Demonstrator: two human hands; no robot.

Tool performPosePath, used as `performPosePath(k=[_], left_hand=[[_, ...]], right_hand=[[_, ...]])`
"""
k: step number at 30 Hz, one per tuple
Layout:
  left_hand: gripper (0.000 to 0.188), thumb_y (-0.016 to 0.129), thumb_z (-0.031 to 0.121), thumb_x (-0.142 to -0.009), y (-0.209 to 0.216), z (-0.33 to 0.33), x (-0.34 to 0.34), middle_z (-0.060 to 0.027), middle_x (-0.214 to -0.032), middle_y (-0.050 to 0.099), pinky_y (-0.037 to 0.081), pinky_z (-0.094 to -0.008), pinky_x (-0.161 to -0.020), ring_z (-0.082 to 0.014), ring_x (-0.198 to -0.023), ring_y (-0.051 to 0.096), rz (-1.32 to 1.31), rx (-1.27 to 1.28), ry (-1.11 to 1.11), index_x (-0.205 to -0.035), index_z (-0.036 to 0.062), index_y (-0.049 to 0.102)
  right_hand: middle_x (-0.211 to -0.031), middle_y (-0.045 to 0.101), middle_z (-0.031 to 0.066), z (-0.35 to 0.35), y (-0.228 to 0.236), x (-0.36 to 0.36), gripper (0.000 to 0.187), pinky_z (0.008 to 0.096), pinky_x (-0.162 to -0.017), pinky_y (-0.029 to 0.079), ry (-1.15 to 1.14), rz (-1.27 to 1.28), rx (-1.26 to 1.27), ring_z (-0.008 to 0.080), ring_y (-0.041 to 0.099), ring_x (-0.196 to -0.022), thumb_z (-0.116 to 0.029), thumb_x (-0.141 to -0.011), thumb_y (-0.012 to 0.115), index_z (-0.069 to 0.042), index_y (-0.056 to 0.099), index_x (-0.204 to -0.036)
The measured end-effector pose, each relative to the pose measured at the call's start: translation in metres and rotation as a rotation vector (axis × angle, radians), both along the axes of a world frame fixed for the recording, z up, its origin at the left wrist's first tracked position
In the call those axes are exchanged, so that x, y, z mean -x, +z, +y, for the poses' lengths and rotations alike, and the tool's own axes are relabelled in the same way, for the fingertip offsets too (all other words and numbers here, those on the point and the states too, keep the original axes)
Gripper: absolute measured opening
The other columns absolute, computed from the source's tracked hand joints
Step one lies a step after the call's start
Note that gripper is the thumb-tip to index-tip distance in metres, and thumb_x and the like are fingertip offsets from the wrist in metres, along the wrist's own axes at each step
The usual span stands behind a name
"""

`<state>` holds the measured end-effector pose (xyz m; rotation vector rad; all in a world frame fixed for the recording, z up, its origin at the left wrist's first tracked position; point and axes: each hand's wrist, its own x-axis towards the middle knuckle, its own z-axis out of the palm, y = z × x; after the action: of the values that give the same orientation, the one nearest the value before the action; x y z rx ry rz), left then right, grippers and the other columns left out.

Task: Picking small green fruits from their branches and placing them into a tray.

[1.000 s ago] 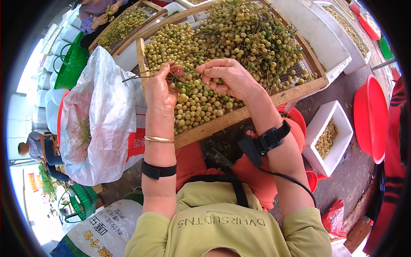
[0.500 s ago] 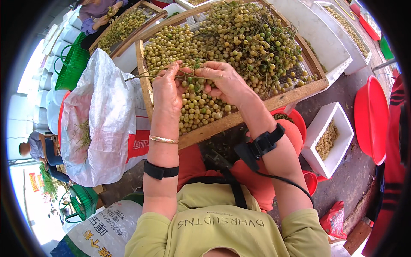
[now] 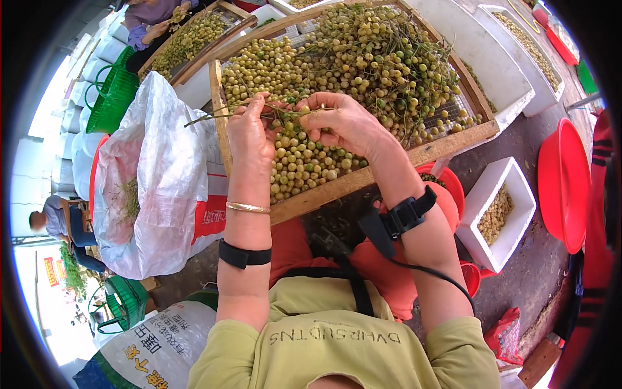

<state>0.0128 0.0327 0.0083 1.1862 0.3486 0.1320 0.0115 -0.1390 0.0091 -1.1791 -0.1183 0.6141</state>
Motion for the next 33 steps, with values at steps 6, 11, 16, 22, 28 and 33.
performPosePath(k=[6, 11, 16, 22, 28, 33], left_hand=[[0.008, 0.055, 0.010, -0.086, 0.003, 0.001, -0.002, -0.0108, -0.075, 0.062, 0.052, -0.0296, -0.050, -0.0183, -0.066, 0.063, -0.046, 0.008, 0.013, -0.089, 0.0026, 0.058], [0.010, 0.057, 0.012, -0.086, 0.004, -0.001, -0.002, -0.0113, -0.076, 0.062, 0.052, -0.0331, -0.055, -0.0208, -0.067, 0.062, -0.014, -0.046, 0.024, -0.090, 0.0037, 0.059], [0.010, 0.056, 0.013, -0.086, -0.005, 0.009, -0.007, -0.0108, -0.077, 0.062, 0.052, -0.0340, -0.056, -0.0218, -0.068, 0.062, -0.087, -0.062, 0.024, -0.092, 0.0048, 0.059], [0.014, 0.050, 0.016, -0.090, 0.000, 0.022, -0.011, -0.0088, -0.080, 0.063, 0.049, -0.0313, -0.057, -0.0207, -0.074, 0.063, 0.013, 0.075, 0.085, -0.096, 0.0045, 0.056], [0.018, 0.042, 0.016, -0.093, 0.004, 0.004, -0.013, -0.0105, -0.083, 0.061, 0.050, -0.0331, -0.061, -0.0221, -0.078, 0.063, 0.011, 0.263, 0.142, -0.100, 0.0032, 0.052], [0.018, 0.041, 0.016, -0.094, 0.000, -0.011, -0.011, -0.0124, -0.081, 0.060, 0.051, -0.0320, -0.058, -0.0233, -0.072, 0.062, -0.020, 0.279, 0.104, -0.100, 0.0022, 0.052]], right_hand=[[-0.077, 0.058, 0.0062, 0.000, 0.009, 0.006, 0.022, 0.0183, -0.046, 0.041, -0.029, 0.052, -0.057, 0.0104, 0.055, -0.057, -0.014, -0.081, 0.061, -0.002, 0.055, -0.099], [-0.076, 0.056, 0.0054, 0.000, 0.004, 0.004, 0.019, 0.0180, -0.043, 0.038, 0.004, 0.073, -0.164, 0.0105, 0.054, -0.056, -0.014, -0.084, 0.059, -0.001, 0.054, -0.097], [-0.072, 0.052, 0.0043, 0.000, -0.002, 0.000, 0.016, 0.0168, -0.039, 0.033, 0.023, 0.102, -0.286, 0.0092, 0.050, -0.053, -0.011, -0.083, 0.058, 0.000, 0.054, -0.094], [-0.080, 0.057, 0.0076, -0.010, 0.001, -0.004, 0.020, 0.0217, -0.052, 0.045, -0.037, -0.020, -0.173, 0.0132, 0.058, -0.065, -0.008, -0.078, 0.060, 0.000, 0.058, -0.096], [-0.088, 0.064, 0.0052, 0.012, -0.009, -0.002, 0.027, 0.0268, -0.074, 0.048, -0.262, -0.668, 0.402, 0.0135, 0.061, -0.081, -0.012, -0.075, 0.062, 0.002, 0.061, -0.099], [-0.071, 0.061, 0.0087, 0.027, -0.004, 0.004, 0.013, 0.0216, -0.050, 0.043, -0.245, -0.146, -0.097, 0.0106, 0.059, -0.061, -0.009, -0.075, 0.058, 0.003, 0.060, -0.081]])
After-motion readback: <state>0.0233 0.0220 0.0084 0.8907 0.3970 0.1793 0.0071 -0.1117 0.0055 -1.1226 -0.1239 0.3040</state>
